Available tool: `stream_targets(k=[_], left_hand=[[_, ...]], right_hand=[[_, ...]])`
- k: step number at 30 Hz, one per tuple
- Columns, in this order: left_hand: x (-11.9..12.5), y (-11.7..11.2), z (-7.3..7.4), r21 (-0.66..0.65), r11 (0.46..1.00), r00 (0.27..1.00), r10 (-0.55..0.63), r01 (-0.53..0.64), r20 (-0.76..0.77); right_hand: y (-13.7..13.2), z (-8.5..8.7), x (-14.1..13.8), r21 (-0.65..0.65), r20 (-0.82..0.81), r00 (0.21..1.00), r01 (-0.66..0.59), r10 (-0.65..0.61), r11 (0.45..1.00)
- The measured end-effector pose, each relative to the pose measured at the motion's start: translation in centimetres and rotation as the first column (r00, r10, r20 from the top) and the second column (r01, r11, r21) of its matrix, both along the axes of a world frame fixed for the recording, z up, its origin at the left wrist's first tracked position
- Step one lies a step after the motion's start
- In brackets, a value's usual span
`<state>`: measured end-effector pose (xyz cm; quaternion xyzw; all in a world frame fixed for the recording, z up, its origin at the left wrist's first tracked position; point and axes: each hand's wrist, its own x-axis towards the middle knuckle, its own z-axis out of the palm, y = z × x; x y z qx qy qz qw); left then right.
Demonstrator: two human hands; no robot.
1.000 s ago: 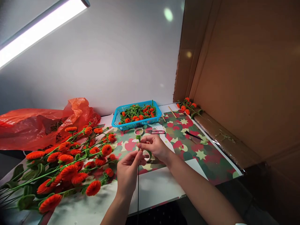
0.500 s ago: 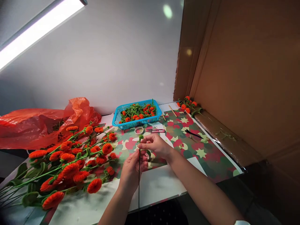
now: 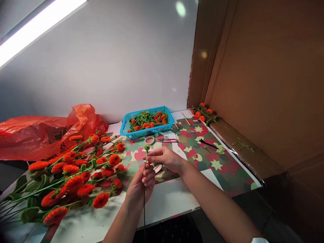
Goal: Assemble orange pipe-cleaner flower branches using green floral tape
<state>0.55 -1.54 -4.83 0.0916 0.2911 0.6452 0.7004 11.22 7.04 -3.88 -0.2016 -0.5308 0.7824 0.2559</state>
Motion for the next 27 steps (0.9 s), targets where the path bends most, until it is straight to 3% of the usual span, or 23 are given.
stream_targets(k=[2,5,7,9,14,16,18,20,22,24,25,27], left_hand=[[0.1,-0.2,-0.2,-0.028,0.998,0.991,0.048,-0.051,-0.123],[0.3,-0.4,-0.6,0.016,0.983,0.923,0.177,-0.182,-0.342],[0.3,-0.4,-0.6,0.051,0.980,0.890,0.198,-0.194,-0.410],[0.1,-0.3,-0.5,0.034,0.985,0.911,0.169,-0.169,-0.377],[-0.2,0.3,-0.4,-0.020,0.998,0.998,0.055,-0.056,-0.044],[-0.2,0.3,-0.4,-0.023,1.000,0.999,0.019,-0.019,-0.027],[0.0,0.0,-0.5,-0.025,0.999,0.989,0.026,-0.030,-0.143],[0.4,-0.4,-0.5,0.009,0.994,0.920,0.108,-0.113,-0.376],[0.7,-0.8,-0.5,0.095,0.971,0.768,0.232,-0.220,-0.597],[0.8,-1.1,-0.4,0.170,0.948,0.644,0.309,-0.270,-0.700],[0.8,-1.2,-0.4,0.179,0.945,0.635,0.318,-0.273,-0.704],[0.7,-1.0,-0.4,0.138,0.958,0.724,0.280,-0.250,-0.631]], right_hand=[[0.1,0.1,0.2,0.044,0.016,1.000,0.017,-0.018,0.999],[0.1,0.4,0.3,0.081,0.017,0.995,0.098,-0.100,0.992],[0.0,0.5,0.3,0.100,0.014,0.990,0.141,-0.144,0.985],[-0.1,0.5,0.2,0.126,0.007,0.988,0.154,-0.156,0.980],[0.0,0.0,-0.1,0.083,-0.007,0.999,0.034,-0.034,0.996],[0.3,-0.3,-0.1,0.070,-0.005,1.000,-0.010,0.010,0.997],[0.5,-0.3,0.1,0.083,0.007,1.000,-0.024,0.023,0.996],[0.5,0.0,0.3,0.113,0.023,1.000,0.015,-0.017,0.994],[0.4,0.4,0.5,0.137,0.038,0.996,0.079,-0.085,0.987],[0.3,0.8,0.6,0.147,0.054,0.990,0.119,-0.128,0.982],[0.3,0.8,0.6,0.152,0.055,0.990,0.120,-0.130,0.981],[0.3,0.6,0.5,0.147,0.041,0.994,0.091,-0.098,0.985]])
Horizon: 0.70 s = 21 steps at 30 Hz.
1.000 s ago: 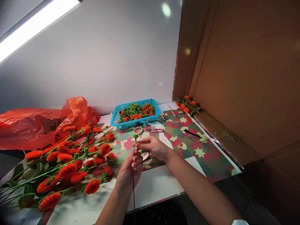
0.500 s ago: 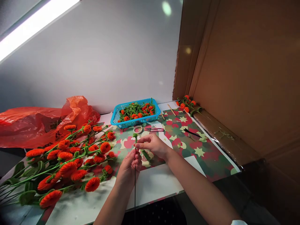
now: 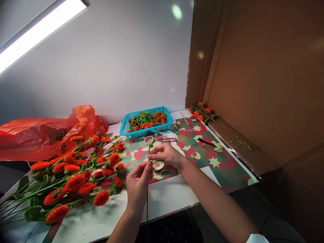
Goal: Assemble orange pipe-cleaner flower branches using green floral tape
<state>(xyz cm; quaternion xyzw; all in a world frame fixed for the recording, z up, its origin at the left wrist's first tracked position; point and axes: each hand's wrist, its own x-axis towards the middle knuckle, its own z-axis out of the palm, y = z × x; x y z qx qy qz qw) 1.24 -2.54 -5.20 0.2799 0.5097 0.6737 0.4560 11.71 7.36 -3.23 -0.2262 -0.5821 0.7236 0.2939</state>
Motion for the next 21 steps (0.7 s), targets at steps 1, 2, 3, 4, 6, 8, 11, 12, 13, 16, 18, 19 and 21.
stream_targets(k=[1,2,3,4,6,8,11,12,13,16,18,19,21], left_hand=[[-0.1,0.2,0.0,-0.012,0.999,0.994,-0.035,0.036,0.103],[-0.3,0.4,-0.1,-0.018,0.997,0.973,-0.072,0.077,0.217],[-0.4,0.6,-0.1,-0.015,0.992,0.940,-0.110,0.122,0.323],[-0.5,0.8,-0.2,-0.008,0.987,0.903,-0.146,0.163,0.404],[-0.5,0.9,-0.4,0.003,0.976,0.864,-0.193,0.216,0.465],[-0.3,0.7,-0.6,0.001,0.976,0.904,-0.201,0.217,0.378],[0.1,0.2,-0.6,0.015,0.995,0.993,-0.104,0.103,0.056],[0.3,0.1,-0.6,0.022,0.998,0.997,-0.062,0.063,-0.040],[0.4,0.0,-0.5,0.026,0.999,0.994,-0.033,0.035,-0.106],[0.4,-0.1,-0.2,0.022,1.000,0.990,-0.015,0.018,-0.137],[0.3,0.0,0.0,0.014,1.000,0.998,-0.025,0.026,-0.054],[0.2,0.1,0.1,0.005,0.999,0.999,-0.038,0.038,0.014],[0.0,0.3,0.2,-0.010,0.997,0.981,-0.080,0.083,0.177]], right_hand=[[0.1,-0.2,-0.1,-0.013,-0.013,1.000,-0.025,0.025,1.000],[0.1,-0.4,-0.1,-0.031,-0.026,0.998,-0.056,0.055,0.998],[0.2,-0.7,-0.2,-0.049,-0.037,0.996,-0.089,0.087,0.995],[0.3,-0.9,-0.2,-0.063,-0.045,0.992,-0.117,0.114,0.991],[0.5,-1.1,-0.2,-0.058,-0.047,0.988,-0.151,0.149,0.987],[0.7,-1.1,-0.1,-0.017,-0.016,0.989,-0.146,0.146,0.989],[0.8,-0.9,0.2,0.056,0.053,0.997,-0.063,0.060,0.996],[0.8,-0.7,0.3,0.072,0.065,0.998,-0.027,0.022,0.997],[0.7,-0.6,0.3,0.083,0.071,0.997,0.005,-0.011,0.997],[0.5,-0.4,0.3,0.086,0.081,0.995,0.044,-0.051,0.995],[0.3,-0.4,0.2,0.068,0.077,0.996,0.036,-0.042,0.997],[0.3,-0.4,0.1,0.047,0.063,0.998,0.021,-0.024,0.999],[0.1,-0.5,-0.1,-0.011,0.016,0.999,-0.034,0.034,0.999]])
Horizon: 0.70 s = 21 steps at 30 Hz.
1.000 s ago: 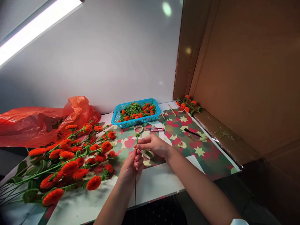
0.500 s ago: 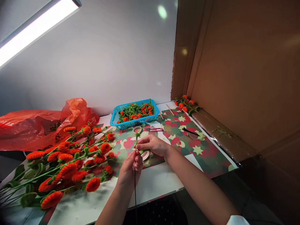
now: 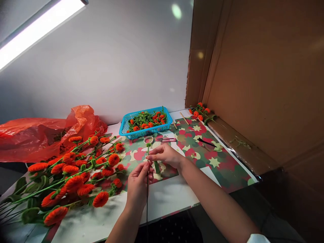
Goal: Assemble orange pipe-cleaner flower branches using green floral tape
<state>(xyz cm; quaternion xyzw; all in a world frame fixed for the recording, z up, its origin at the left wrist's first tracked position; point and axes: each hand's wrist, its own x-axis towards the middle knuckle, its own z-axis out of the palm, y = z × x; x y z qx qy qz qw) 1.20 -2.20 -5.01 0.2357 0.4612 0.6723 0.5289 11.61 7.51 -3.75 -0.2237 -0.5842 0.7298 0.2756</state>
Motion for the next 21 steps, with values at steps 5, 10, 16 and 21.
stream_targets(k=[5,10,16,21], left_hand=[[-0.1,0.2,-0.3,0.008,0.996,0.980,-0.090,0.090,0.175],[0.1,-0.2,-0.5,0.054,0.998,0.981,-0.002,0.013,-0.192],[0.1,-0.6,-0.4,0.034,0.996,0.924,0.088,-0.081,-0.373],[0.1,-0.6,-0.4,0.051,0.995,0.946,0.100,-0.088,-0.309]], right_hand=[[0.1,-0.6,-0.2,-0.134,-0.046,0.997,-0.068,0.063,0.989],[0.1,-0.4,0.0,-0.132,0.004,1.000,-0.009,0.010,0.991],[-0.6,1.0,0.1,-0.110,0.079,0.991,0.115,-0.106,0.987],[-0.6,0.8,0.2,-0.099,0.058,0.994,0.095,-0.090,0.991]])
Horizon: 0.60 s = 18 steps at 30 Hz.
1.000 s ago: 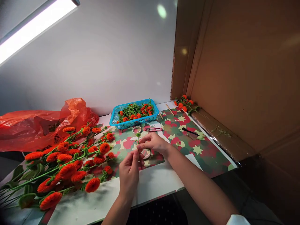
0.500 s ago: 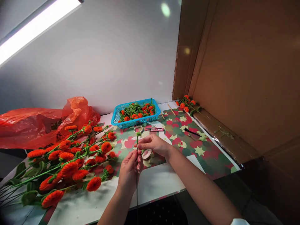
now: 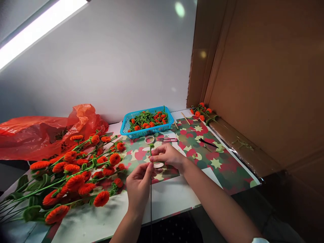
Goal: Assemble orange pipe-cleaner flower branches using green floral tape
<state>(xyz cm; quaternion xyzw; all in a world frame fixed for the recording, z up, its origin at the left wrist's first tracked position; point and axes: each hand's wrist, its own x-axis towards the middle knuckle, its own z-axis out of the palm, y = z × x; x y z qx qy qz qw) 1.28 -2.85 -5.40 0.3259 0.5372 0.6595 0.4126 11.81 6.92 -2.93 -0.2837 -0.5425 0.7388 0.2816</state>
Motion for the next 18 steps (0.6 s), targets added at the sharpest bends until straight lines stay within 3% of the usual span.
stream_targets(k=[3,6,9,10,12,15,18], left_hand=[[-0.3,0.4,-0.1,-0.018,0.995,0.946,-0.091,0.102,0.311],[-0.7,0.9,0.0,0.017,0.971,0.768,-0.199,0.238,0.609],[-0.7,1.0,0.2,0.055,0.948,0.648,-0.257,0.314,0.717],[-0.7,0.9,0.2,0.050,0.947,0.663,-0.260,0.318,0.703],[-0.5,0.7,0.2,0.013,0.962,0.780,-0.230,0.274,0.582],[-0.2,0.2,0.0,-0.019,0.995,0.976,-0.096,0.102,0.196],[0.0,-0.2,-0.2,0.008,1.000,0.996,0.011,-0.010,-0.092]], right_hand=[[0.5,-0.8,-0.1,0.011,-0.045,0.997,-0.066,0.066,0.998],[0.9,-1.6,-0.2,0.018,-0.076,0.986,-0.149,0.150,0.989],[1.0,-1.9,-0.2,0.028,-0.081,0.972,-0.219,0.221,0.975],[1.0,-1.8,-0.1,0.032,-0.082,0.970,-0.225,0.227,0.974],[0.9,-1.6,0.0,0.043,-0.074,0.977,-0.197,0.200,0.979],[0.6,-1.0,0.2,0.065,-0.047,0.991,-0.120,0.123,0.991],[0.6,-0.8,0.3,0.094,-0.040,0.993,-0.103,0.107,0.990]])
